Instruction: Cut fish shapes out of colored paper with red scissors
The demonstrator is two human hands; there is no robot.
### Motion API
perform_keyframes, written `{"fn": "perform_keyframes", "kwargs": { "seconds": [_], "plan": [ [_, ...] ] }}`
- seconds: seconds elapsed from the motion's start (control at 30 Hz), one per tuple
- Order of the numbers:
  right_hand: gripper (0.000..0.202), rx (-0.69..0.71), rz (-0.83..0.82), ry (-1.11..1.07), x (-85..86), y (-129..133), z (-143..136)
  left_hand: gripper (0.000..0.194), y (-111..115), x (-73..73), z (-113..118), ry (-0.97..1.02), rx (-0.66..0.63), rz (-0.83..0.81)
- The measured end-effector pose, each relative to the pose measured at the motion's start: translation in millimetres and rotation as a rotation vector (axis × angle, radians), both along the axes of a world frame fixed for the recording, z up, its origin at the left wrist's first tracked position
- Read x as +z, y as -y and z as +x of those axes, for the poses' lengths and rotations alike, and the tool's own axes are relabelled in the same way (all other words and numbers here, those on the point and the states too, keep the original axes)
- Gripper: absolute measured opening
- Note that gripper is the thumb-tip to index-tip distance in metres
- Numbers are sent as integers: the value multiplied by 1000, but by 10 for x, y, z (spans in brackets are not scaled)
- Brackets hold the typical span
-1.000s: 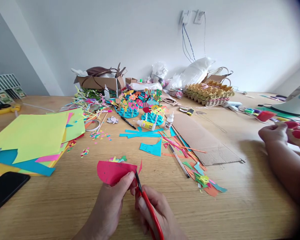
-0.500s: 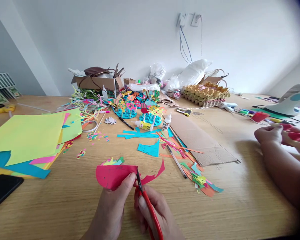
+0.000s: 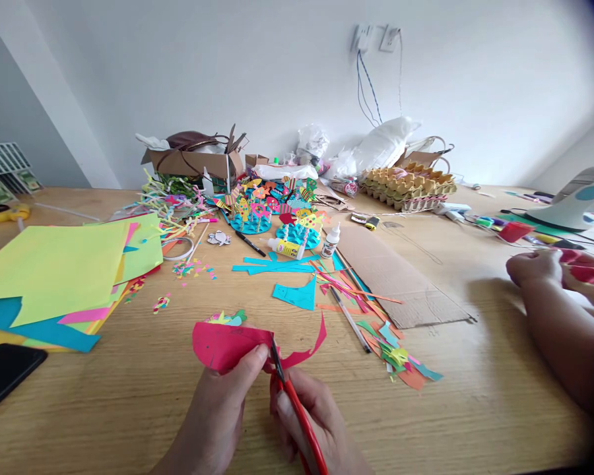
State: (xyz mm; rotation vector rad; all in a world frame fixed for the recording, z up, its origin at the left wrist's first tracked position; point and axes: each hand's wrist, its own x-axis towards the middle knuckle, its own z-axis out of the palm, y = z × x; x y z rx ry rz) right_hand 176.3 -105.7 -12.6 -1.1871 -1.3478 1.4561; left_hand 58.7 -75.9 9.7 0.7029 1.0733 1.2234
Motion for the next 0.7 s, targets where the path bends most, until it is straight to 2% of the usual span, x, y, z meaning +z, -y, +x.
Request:
{"fn": "perform_keyframes", "kwargs": {
  "seconds": [0.23, 0.4, 0.7],
  "plan": [
    [59, 16, 17, 26, 52, -22, 6, 13, 0, 49, -29, -36, -42, -2],
    [57, 10, 8, 19, 18, 0, 13, 12, -16, 14, -50, -52, -40, 6],
    [56, 31, 86, 49, -52, -21, 43, 10, -57, 24, -121, -88, -149, 53]
  ]
}}
